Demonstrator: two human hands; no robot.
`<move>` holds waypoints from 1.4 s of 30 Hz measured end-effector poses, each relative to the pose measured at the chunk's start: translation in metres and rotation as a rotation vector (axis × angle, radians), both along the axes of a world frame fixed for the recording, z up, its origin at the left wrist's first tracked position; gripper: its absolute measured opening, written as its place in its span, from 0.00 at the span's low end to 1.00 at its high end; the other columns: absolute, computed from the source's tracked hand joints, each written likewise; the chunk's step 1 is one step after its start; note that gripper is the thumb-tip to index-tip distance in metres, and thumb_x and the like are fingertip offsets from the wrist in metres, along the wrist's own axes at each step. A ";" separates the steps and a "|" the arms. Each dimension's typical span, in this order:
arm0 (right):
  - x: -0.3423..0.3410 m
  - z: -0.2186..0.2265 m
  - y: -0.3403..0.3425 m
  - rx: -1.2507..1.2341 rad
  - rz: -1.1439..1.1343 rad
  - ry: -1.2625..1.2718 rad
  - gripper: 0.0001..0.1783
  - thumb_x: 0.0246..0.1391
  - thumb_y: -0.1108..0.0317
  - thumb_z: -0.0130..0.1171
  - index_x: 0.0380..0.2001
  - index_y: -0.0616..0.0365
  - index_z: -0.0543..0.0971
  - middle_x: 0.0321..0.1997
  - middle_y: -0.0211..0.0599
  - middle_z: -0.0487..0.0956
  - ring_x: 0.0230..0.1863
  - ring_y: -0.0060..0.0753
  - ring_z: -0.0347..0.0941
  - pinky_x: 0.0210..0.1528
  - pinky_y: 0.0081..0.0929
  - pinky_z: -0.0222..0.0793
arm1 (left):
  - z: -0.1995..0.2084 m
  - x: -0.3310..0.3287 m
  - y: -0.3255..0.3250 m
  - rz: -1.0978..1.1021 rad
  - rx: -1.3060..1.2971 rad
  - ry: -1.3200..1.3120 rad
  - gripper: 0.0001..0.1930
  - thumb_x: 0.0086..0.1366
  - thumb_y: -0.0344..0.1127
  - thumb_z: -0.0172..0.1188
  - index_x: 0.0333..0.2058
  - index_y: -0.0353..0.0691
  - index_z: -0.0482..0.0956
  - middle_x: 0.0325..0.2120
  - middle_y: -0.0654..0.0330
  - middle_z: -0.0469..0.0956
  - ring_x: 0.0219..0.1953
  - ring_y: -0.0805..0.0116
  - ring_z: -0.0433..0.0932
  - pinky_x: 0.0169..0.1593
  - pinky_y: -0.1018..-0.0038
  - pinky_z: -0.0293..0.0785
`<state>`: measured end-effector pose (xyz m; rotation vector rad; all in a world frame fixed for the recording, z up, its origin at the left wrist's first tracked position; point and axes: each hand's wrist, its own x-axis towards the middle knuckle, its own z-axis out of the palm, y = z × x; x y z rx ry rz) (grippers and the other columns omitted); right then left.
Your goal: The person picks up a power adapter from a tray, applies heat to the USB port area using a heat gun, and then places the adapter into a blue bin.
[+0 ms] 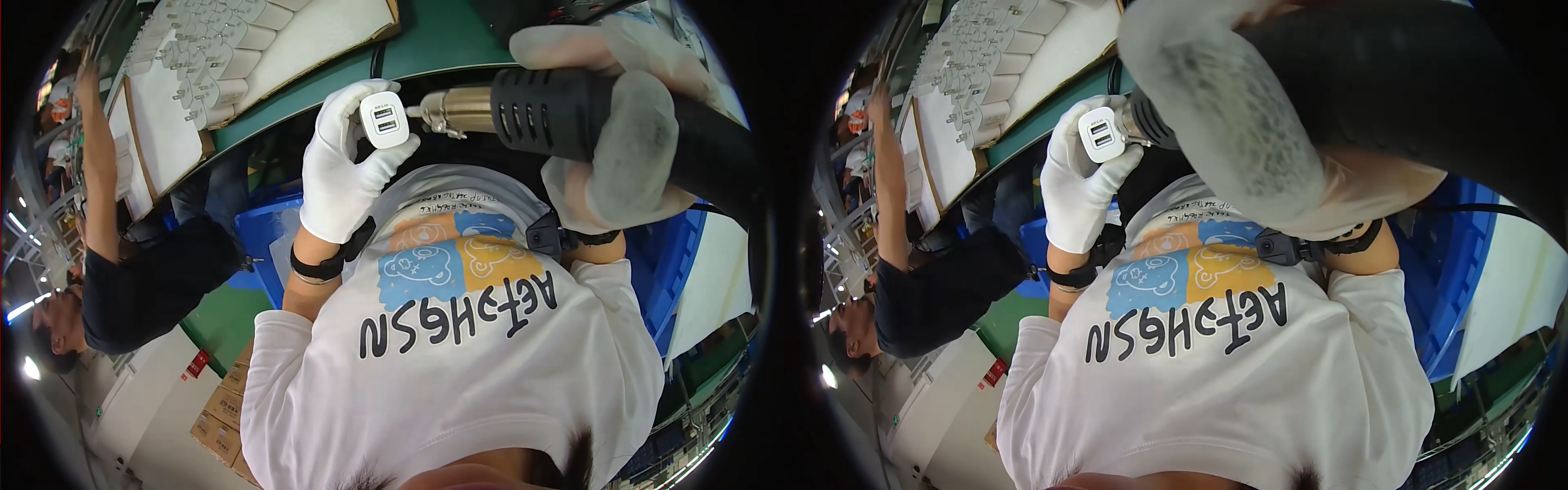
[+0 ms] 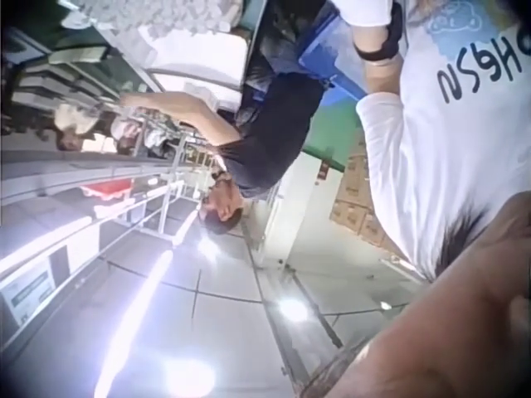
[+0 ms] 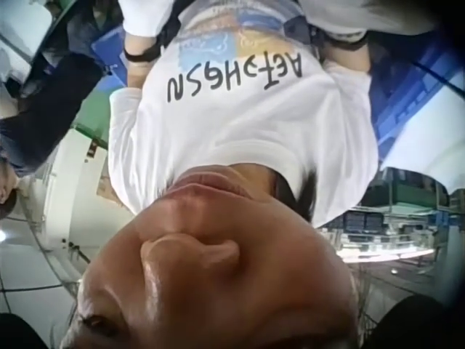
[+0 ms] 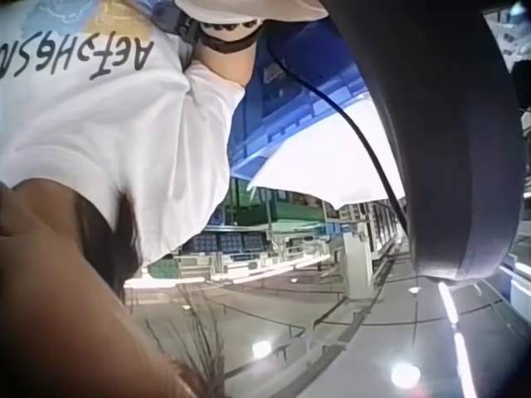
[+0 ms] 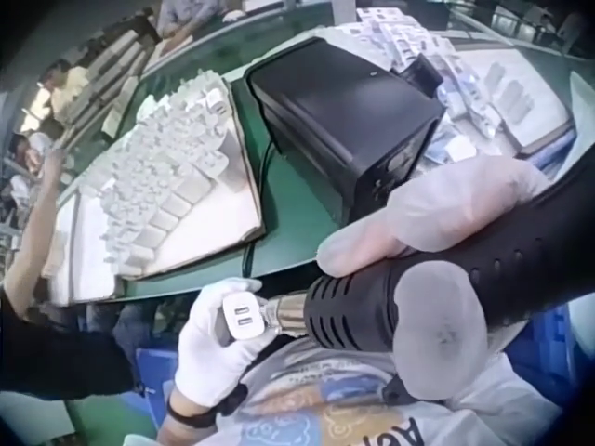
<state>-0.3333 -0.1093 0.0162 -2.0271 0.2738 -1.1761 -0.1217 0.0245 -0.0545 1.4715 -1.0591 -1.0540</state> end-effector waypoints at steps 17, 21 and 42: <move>-0.014 -0.002 -0.005 0.422 0.300 0.071 0.27 0.41 0.80 0.67 0.46 0.64 0.68 0.44 0.65 0.74 0.44 0.50 0.76 0.50 0.39 0.72 | -0.001 0.004 0.001 -0.021 -0.010 -0.060 0.27 0.48 0.19 0.65 0.49 0.38 0.69 0.45 0.62 0.70 0.46 0.72 0.72 0.47 0.78 0.71; -0.013 0.000 -0.002 0.511 0.267 0.045 0.25 0.43 0.79 0.65 0.46 0.65 0.68 0.45 0.64 0.74 0.45 0.50 0.76 0.51 0.39 0.72 | 0.000 0.004 0.002 -0.008 0.027 -0.078 0.28 0.48 0.19 0.65 0.49 0.39 0.69 0.46 0.62 0.70 0.46 0.72 0.73 0.47 0.78 0.72; -0.009 0.014 -0.030 -0.152 0.269 0.385 0.25 0.35 0.79 0.58 0.43 0.65 0.73 0.40 0.48 0.77 0.31 0.34 0.75 0.31 0.21 0.69 | -0.003 0.002 0.002 -0.033 0.009 -0.049 0.29 0.48 0.17 0.63 0.51 0.39 0.68 0.46 0.60 0.70 0.47 0.71 0.73 0.46 0.78 0.72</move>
